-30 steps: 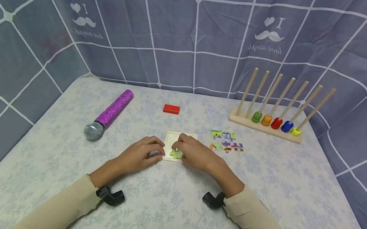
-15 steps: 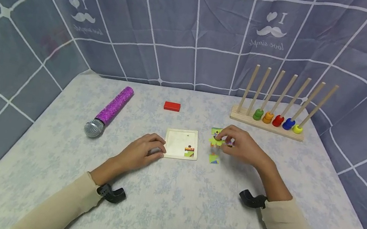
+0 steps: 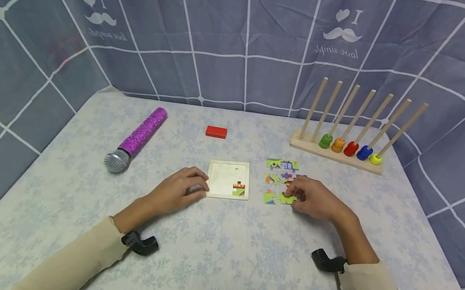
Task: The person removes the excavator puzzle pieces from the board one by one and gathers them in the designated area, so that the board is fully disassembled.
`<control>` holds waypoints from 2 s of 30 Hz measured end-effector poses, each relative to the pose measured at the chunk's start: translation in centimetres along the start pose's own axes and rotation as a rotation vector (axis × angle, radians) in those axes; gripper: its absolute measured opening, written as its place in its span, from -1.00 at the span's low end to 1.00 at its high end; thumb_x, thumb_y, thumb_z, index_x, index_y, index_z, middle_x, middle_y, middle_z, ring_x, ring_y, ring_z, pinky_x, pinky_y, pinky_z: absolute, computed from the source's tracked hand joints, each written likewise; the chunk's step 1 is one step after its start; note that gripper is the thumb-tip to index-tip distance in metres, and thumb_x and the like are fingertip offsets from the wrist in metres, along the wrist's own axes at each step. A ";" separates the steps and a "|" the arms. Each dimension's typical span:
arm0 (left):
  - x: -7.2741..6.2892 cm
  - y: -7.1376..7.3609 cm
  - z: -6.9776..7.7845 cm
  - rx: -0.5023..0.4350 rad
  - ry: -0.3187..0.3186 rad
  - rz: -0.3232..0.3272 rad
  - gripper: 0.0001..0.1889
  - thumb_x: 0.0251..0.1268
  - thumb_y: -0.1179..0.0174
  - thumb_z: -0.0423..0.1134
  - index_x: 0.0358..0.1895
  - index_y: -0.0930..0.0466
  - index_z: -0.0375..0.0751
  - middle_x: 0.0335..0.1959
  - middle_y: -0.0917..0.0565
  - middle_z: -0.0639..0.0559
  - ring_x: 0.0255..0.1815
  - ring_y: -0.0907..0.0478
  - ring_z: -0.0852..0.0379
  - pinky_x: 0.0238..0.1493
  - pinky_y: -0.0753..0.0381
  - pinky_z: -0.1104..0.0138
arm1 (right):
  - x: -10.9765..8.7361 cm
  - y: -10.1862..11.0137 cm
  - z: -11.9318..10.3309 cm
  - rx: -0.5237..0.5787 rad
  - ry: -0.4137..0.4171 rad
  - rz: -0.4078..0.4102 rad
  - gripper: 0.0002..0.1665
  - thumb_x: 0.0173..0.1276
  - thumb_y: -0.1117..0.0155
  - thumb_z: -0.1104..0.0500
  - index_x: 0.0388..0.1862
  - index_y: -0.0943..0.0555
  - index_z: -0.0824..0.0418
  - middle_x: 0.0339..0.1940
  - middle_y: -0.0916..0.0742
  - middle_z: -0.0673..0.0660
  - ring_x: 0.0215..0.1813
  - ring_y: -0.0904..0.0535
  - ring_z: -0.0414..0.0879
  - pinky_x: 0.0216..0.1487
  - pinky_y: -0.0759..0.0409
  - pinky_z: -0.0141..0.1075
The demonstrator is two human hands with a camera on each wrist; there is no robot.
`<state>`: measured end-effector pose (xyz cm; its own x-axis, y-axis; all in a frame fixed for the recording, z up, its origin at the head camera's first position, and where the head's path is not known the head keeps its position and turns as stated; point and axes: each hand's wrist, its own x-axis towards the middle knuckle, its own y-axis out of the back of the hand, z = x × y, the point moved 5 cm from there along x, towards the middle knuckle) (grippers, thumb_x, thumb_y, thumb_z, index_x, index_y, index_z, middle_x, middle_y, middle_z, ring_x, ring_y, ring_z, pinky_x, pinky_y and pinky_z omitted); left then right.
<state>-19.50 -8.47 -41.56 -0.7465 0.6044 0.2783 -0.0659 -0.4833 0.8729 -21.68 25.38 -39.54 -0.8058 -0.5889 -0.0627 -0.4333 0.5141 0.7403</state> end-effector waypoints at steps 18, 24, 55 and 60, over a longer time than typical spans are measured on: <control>-0.1 0.1 0.0 -0.006 0.000 0.009 -0.93 0.39 -0.35 -0.21 -0.14 -0.73 -0.03 0.09 -0.60 -0.02 0.10 -0.54 -0.01 0.12 -0.53 0.11 | 0.0 0.1 -0.2 -0.052 -0.019 0.009 -0.71 0.19 -0.45 0.48 -0.21 -0.71 0.15 -0.18 -0.62 0.02 -0.17 -0.49 -0.06 -0.14 -0.57 -0.21; 0.0 0.1 0.0 -0.006 -0.009 0.012 -0.92 0.39 -0.35 -0.20 -0.13 -0.72 -0.04 0.09 -0.60 -0.03 0.11 -0.54 -0.01 0.13 -0.53 0.12 | -0.1 0.4 -0.3 -0.068 -0.031 0.004 -0.69 0.19 -0.43 0.48 -0.16 -0.66 0.17 -0.15 -0.59 0.05 -0.16 -0.49 -0.05 -0.14 -0.58 -0.20; 0.0 0.1 -0.1 -0.029 -0.011 0.028 -0.93 0.38 -0.35 -0.22 -0.14 -0.73 -0.04 0.07 -0.61 -0.02 0.07 -0.54 -0.01 0.09 -0.55 0.12 | 8.1 -5.7 -7.4 -0.156 0.101 -0.074 -0.59 0.20 -0.47 0.25 0.05 -0.65 0.24 -0.06 -0.55 0.12 0.02 -0.39 0.06 0.04 -0.39 -0.06; 0.0 0.1 -0.2 -0.032 -0.019 0.043 -0.92 0.37 -0.36 -0.22 -0.14 -0.73 -0.05 0.07 -0.61 -0.02 0.06 -0.55 -0.01 0.06 -0.56 0.12 | 8.0 -5.7 -7.5 -0.175 0.108 -0.060 -0.59 0.21 -0.50 0.24 0.04 -0.63 0.20 -0.03 -0.55 0.09 0.08 -0.40 0.07 0.10 -0.38 -0.03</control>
<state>-19.59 -8.63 -41.60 -0.7366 0.5944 0.3227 -0.0558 -0.5289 0.8468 -22.65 13.01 -39.25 -0.7287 -0.6834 -0.0450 -0.3950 0.3657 0.8428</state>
